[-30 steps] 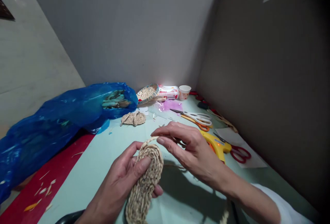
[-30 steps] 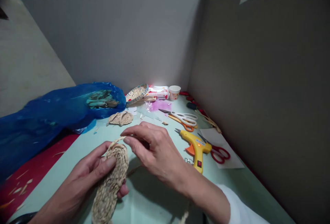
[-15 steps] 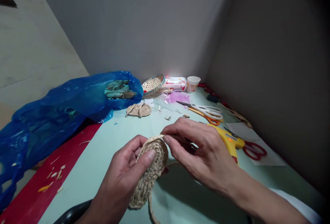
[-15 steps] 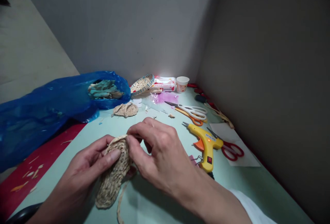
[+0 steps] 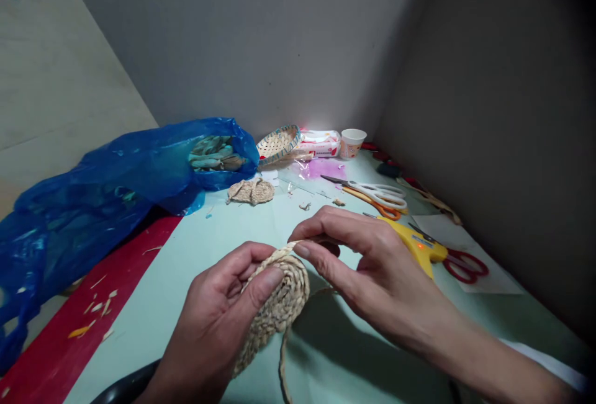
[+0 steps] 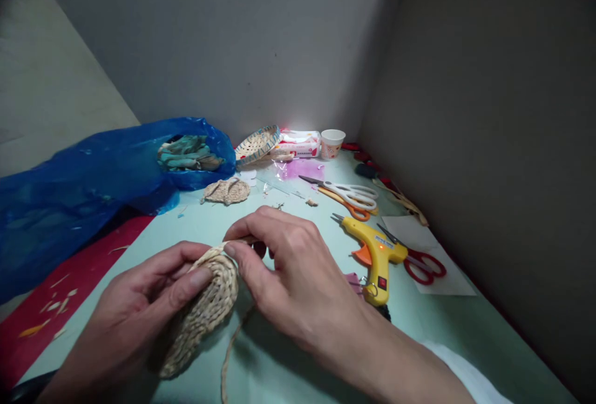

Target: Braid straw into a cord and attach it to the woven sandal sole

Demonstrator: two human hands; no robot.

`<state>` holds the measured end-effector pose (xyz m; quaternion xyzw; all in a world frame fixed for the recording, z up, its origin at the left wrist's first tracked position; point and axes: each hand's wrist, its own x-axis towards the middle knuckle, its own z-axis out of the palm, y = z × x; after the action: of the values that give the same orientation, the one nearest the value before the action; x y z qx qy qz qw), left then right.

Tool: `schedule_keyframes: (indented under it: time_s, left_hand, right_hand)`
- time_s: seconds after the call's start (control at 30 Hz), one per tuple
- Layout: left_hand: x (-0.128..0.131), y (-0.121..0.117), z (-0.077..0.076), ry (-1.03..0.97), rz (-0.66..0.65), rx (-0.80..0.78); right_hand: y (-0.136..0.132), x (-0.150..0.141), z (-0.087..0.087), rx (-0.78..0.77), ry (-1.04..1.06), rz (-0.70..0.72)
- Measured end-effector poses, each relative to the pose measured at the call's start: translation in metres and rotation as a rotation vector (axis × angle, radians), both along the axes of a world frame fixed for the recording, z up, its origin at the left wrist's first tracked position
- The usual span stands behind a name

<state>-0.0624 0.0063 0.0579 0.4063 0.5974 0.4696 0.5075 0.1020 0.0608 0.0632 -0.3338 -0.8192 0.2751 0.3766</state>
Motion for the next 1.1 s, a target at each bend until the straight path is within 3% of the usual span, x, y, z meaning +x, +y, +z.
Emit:
schedule_keyframes:
  time_s: [0.13, 0.4, 0.77, 1.1]
  left_hand:
    - [-0.001, -0.001, 0.000, 0.063, 0.005, 0.016]
    - [-0.004, -0.004, -0.003, 0.394, 0.025, 0.239]
    - [-0.004, -0.004, -0.005, 0.339, 0.081, 0.189]
    - [-0.001, -0.002, -0.006, 0.279, 0.201, 0.144]
  right_hand:
    - [0.001, 0.001, 0.000, 0.007, 0.003, 0.000]
    - [-0.001, 0.005, 0.002, 0.107, -0.027, 0.021]
    - [-0.001, 0.007, 0.006, 0.223, -0.163, -0.027]
    - [-0.002, 0.006, -0.005, 0.210, -0.265, -0.002]
